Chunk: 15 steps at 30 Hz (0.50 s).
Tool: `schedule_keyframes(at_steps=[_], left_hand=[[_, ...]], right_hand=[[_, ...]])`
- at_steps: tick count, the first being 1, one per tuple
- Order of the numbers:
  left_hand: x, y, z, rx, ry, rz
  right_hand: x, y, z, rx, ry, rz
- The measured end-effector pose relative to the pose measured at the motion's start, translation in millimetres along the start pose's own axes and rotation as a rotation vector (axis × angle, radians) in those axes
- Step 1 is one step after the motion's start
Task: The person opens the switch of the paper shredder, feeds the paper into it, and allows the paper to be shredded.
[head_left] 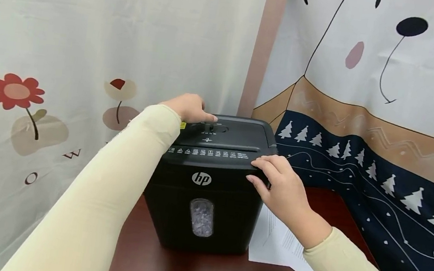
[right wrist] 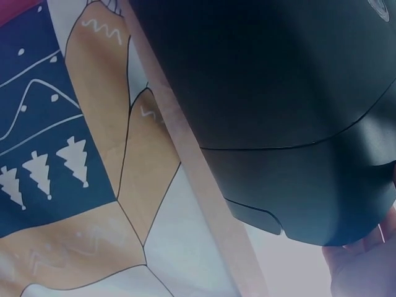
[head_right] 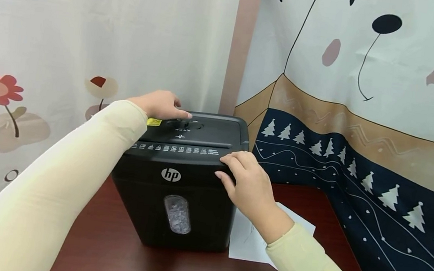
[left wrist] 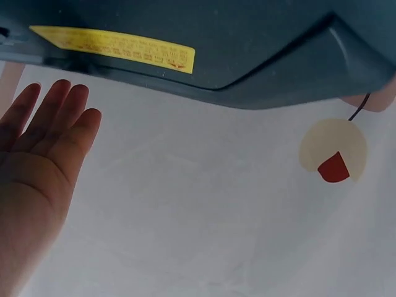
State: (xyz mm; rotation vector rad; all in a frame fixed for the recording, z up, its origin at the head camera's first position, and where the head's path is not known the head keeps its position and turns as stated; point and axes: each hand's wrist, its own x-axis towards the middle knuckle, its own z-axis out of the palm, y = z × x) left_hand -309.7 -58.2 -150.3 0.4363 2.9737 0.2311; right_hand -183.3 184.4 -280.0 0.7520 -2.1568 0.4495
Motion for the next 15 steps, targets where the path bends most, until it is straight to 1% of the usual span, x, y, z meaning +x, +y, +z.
schedule_keyframes(at_steps=[8,15], left_hand=[[4.4,1.9,7.4,0.023,-0.010,-0.008],[6.3,3.7,10.1,0.076,-0.010,-0.023]], right_hand=[[-0.1,0.4,-0.8,0.010,0.005,-0.005],[0.8,2.1,0.0,0.014,0.014,-0.013]])
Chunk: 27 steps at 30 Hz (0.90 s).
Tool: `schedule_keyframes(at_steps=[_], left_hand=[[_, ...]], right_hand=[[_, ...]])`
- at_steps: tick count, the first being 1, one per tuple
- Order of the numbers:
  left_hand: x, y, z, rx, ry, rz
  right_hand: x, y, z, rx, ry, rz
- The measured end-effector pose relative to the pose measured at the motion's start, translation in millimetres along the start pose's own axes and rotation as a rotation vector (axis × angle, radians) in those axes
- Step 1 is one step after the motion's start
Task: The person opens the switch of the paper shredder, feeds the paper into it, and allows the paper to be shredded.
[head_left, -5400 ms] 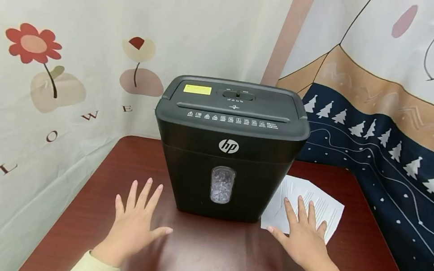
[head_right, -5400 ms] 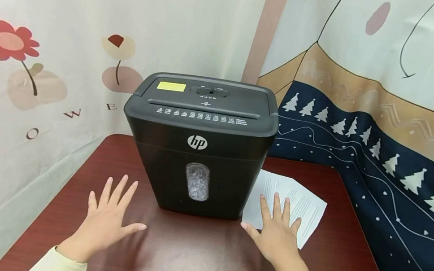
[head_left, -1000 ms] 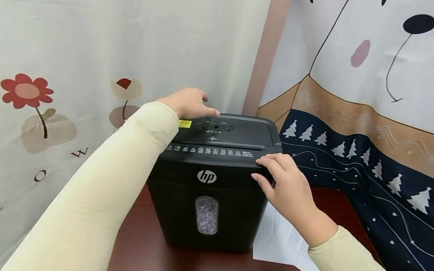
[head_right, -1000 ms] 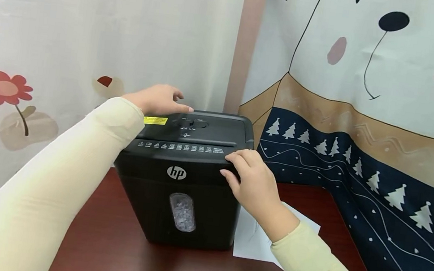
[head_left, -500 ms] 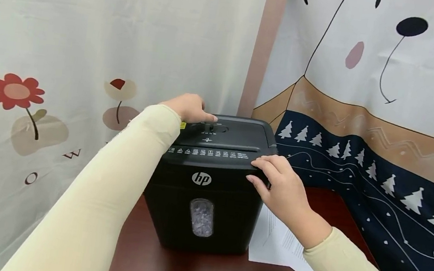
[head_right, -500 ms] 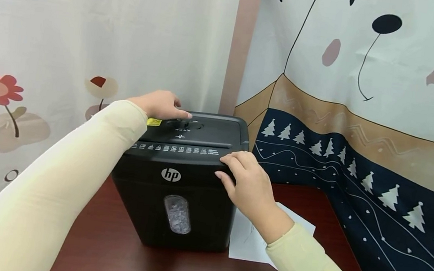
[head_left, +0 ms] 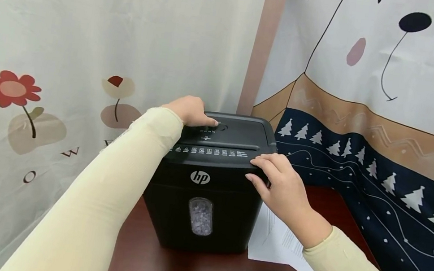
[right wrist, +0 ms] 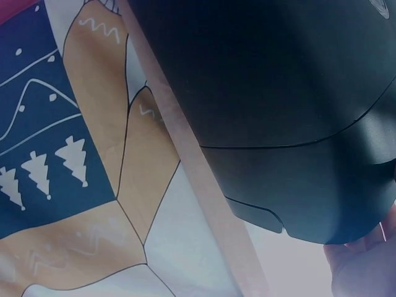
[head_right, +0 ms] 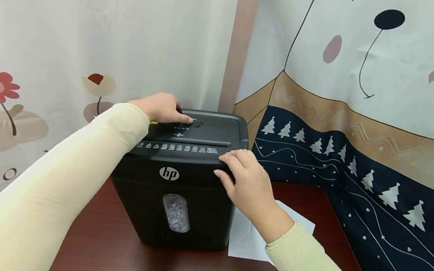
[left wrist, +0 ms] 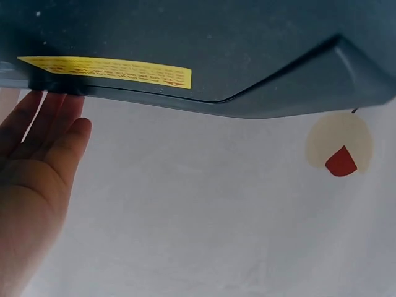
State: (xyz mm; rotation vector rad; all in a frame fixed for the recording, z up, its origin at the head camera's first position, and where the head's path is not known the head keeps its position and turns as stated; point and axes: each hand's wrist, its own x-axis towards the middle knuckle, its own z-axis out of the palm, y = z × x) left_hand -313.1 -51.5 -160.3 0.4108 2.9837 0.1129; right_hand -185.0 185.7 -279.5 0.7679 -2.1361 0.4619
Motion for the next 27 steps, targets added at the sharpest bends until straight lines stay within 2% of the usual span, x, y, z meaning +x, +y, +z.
schedule_keyframes(at_steps=[12,18,27], left_hand=[[2.1,9.7,0.3,-0.009,-0.002,-0.070],[4.3,11.6,-0.9,0.001,0.014,-0.052],[2.4,2.7,5.1,-0.020,0.047,-0.026]], right_hand=[[-0.5,1.3,-0.5,0.001,0.025,0.002],[-0.2,2.0,-1.3,-0.008,0.036,0.007],[-1.3,0.0,0.2,-0.005,0.019,0.011]])
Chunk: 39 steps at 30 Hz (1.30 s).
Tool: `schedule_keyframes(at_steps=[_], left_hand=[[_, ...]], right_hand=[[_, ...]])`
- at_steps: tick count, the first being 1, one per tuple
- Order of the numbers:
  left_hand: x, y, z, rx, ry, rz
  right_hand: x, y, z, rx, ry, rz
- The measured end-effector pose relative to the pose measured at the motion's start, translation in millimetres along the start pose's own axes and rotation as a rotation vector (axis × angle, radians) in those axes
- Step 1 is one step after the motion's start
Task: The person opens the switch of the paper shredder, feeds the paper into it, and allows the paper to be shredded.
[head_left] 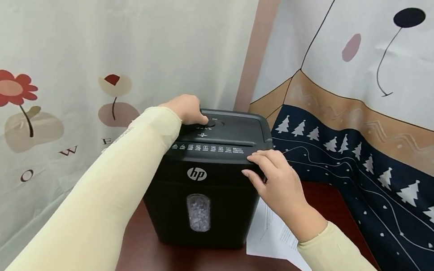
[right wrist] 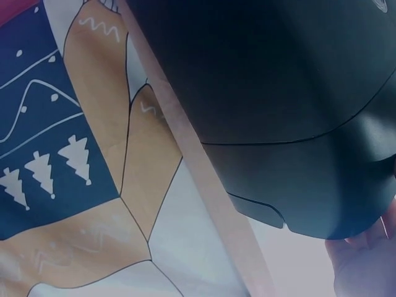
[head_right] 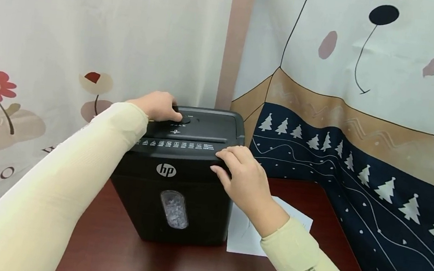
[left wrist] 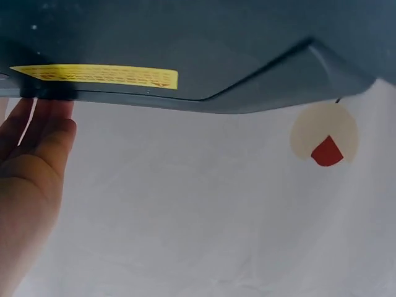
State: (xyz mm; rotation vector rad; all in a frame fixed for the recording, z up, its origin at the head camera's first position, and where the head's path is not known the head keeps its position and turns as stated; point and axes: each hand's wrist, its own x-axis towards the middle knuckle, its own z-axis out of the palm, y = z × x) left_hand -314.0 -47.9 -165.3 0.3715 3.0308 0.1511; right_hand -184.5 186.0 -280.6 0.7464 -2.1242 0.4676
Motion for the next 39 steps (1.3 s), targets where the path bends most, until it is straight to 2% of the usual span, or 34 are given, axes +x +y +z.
schedule_keyframes(at_steps=[8,25,33,39], left_hand=[[-4.7,-2.1,0.1,0.012,0.000,0.024],[-10.8,-2.0,-2.5,0.019,-0.026,0.033],[-16.8,-5.0,-9.2,0.040,-0.034,0.044],[-23.8,-8.3,-13.4,0.015,-0.039,0.039]], right_hand=[[-0.4,-2.2,-0.3,0.000,0.000,0.008],[-3.3,-4.0,-1.5,0.029,-0.003,0.004],[-1.5,-3.5,-0.3,0.036,0.018,-0.011],[-1.2,-3.1,-2.5,0.050,0.040,-0.007]])
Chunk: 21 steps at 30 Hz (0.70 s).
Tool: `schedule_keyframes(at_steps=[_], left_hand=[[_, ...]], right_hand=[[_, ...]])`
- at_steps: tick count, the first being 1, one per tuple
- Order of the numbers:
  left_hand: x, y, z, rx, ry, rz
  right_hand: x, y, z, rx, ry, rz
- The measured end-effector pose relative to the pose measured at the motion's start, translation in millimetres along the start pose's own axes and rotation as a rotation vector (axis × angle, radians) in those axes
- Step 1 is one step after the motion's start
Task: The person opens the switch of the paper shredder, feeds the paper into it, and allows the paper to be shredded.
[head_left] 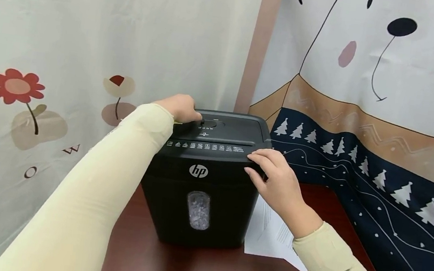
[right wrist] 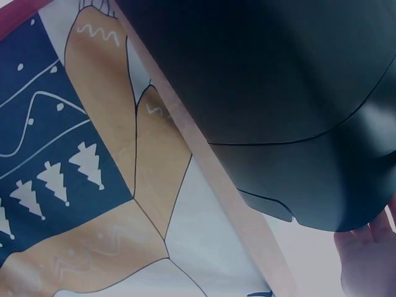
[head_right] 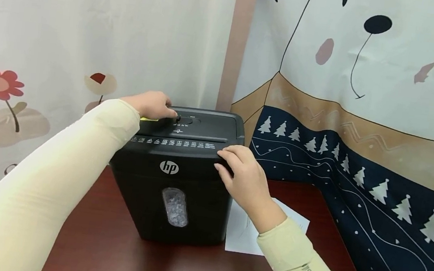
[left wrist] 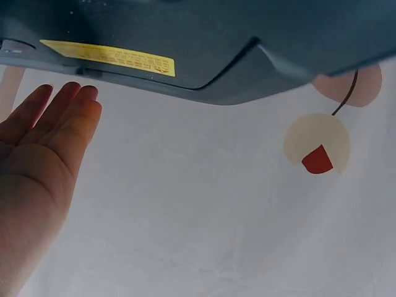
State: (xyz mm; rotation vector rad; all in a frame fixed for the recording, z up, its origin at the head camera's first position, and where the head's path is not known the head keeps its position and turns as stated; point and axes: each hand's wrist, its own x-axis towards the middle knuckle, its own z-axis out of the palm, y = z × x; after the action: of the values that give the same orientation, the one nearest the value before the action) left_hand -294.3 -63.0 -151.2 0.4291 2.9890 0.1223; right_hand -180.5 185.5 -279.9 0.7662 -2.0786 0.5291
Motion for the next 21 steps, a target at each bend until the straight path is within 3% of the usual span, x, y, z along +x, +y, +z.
schedule_keyframes(at_steps=[11,21], left_hand=[[-16.5,-16.8,-1.2,-0.048,0.055,0.053],[-43.6,-36.9,2.1,-0.105,0.111,0.067]], right_hand=[[-0.2,1.1,-5.7,0.007,0.046,0.009],[-2.7,2.5,-10.7,-0.004,0.036,0.053]])
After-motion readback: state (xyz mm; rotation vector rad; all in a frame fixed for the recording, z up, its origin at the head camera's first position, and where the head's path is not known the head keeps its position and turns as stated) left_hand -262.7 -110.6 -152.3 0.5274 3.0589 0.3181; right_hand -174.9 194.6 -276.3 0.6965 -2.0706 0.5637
